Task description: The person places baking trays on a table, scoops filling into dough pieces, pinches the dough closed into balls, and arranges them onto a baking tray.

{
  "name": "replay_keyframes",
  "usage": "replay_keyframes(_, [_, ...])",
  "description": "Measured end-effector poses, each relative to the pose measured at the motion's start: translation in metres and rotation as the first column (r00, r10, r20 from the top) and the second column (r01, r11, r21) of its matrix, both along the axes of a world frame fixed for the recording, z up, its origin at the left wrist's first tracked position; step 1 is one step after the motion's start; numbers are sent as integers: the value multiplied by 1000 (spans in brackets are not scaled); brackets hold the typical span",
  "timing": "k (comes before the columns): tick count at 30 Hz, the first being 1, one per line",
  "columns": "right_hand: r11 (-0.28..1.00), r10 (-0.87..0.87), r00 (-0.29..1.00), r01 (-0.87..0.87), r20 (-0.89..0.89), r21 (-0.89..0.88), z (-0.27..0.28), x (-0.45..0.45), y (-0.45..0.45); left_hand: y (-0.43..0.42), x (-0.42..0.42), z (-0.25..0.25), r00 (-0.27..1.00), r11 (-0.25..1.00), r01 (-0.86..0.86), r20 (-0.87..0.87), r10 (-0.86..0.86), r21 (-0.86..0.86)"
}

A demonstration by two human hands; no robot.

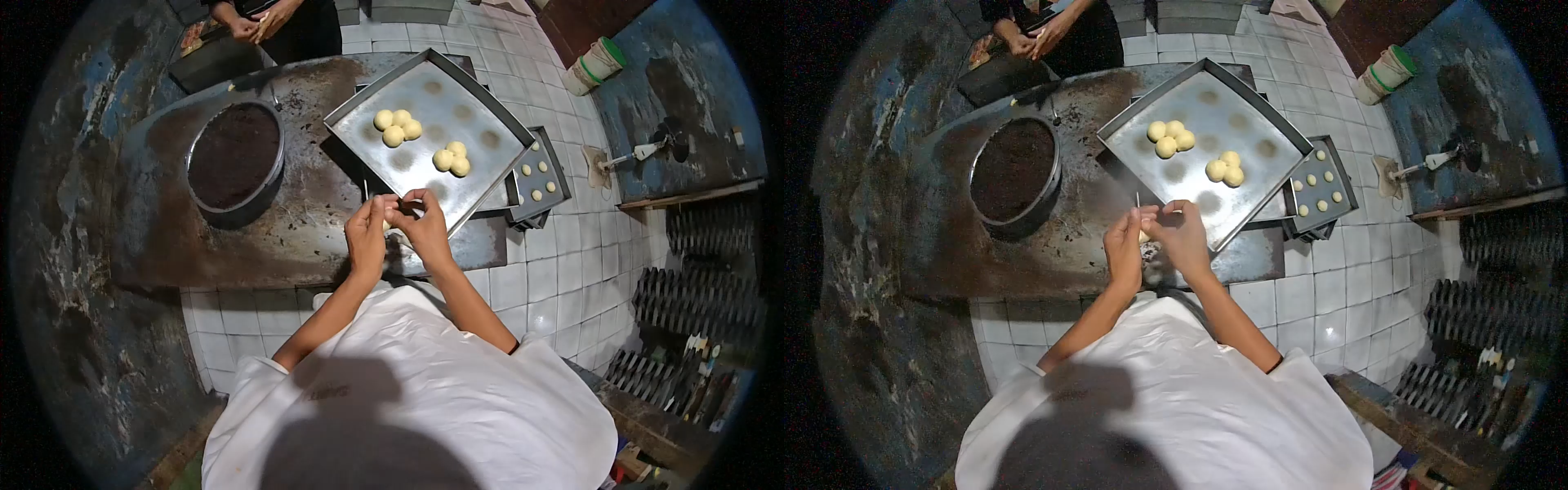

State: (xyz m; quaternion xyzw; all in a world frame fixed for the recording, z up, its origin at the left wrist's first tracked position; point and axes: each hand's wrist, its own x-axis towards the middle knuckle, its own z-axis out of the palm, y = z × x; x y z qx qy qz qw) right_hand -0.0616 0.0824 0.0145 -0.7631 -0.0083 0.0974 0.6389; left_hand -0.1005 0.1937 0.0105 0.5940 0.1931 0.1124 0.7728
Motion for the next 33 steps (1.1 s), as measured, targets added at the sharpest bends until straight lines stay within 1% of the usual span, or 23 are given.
replay_keyframes(1, [1000,16,1000,-16,-5,-3,-4,4,-13,-5,-1,-5,1000,1000,-16,-5,16,-3])
replay_keyframes(2, [975,213,939,-185,-269,126,-7,9,-27,-10,-3,-9,994,989,80,66,-89,122])
replay_keyframes(3, [908,412,774,-304,-481,290,-3,14,-36,-12,-4,-12,972,953,165,121,-201,255])
replay_keyframes(4, [818,499,787,-289,-363,497,-15,7,-45,-12,-6,-12,945,926,299,64,-321,231])
replay_keyframes(5, [810,515,776,-302,-363,503,-23,9,-57,-20,-10,-14,953,931,292,20,-303,220])
replay_keyframes(7, [737,665,597,-430,-448,521,-24,21,-80,-25,-19,-16,941,903,323,0,-337,284])
replay_keyframes(8, [701,713,583,-592,-389,397,-34,36,-90,-22,-23,-16,945,905,316,-9,-327,284])
replay_keyframes(9, [665,743,618,-728,-258,170,-30,56,-95,-17,-28,-10,970,942,244,-42,-240,229])
replay_keyframes(10, [655,707,675,-738,-211,-163,-25,74,-98,-9,-32,-7,985,970,166,-81,-154,176])
replay_keyframes(11, [584,684,715,-656,-146,-477,-23,87,-101,3,-37,-19,997,988,74,-47,-68,133])
replay_keyframes(12, [586,674,739,-553,-23,-592,-40,94,-104,13,-45,-25,994,995,-41,-96,49,89])
replay_keyframes(13, [587,665,740,-430,104,-686,-66,99,-108,24,-54,-23,970,984,-113,-202,139,136])
replay_keyframes(14, [415,758,651,-450,27,-791,-95,106,-116,31,-64,-30,959,968,-206,-164,229,146])
replay_keyframes(15, [413,764,644,-457,27,-787,-114,108,-124,35,-72,-29,957,965,-214,-168,238,150])
replay_keyframes(17, [387,822,532,-260,203,-885,-137,109,-130,45,-91,-23,894,908,-344,-211,395,239])
replay_keyframes(19, [162,847,527,-377,-68,-912,-99,135,-111,54,-118,-39,865,884,-407,-213,454,231])
replay_keyframes(21, [550,718,648,-303,255,-779,-109,146,-86,52,-134,-48,839,861,-464,-207,502,207])
replay_keyframes(23, [490,787,503,-157,357,-858,-134,153,-62,46,-143,-50,760,798,-593,-255,598,106])
replay_keyframes(25, [334,868,465,-289,174,-897,-151,148,-56,39,-144,-49,751,789,-607,-258,607,90])
replay_keyframes(28, [364,862,464,-289,203,-886,-153,149,-53,34,-145,-41,741,781,-615,-260,619,107])
replay_keyframes(30, [419,840,512,-403,179,-813,-146,151,-59,36,-143,-43,753,779,-600,-201,627,183])
replay_keyframes(31, [518,813,496,-381,303,-766,-140,155,-61,37,-142,-43,750,773,-610,-188,634,174])
replay_keyframes(33, [462,777,593,-312,210,-830,-114,163,-71,36,-148,-41,723,744,-647,-172,669,168])
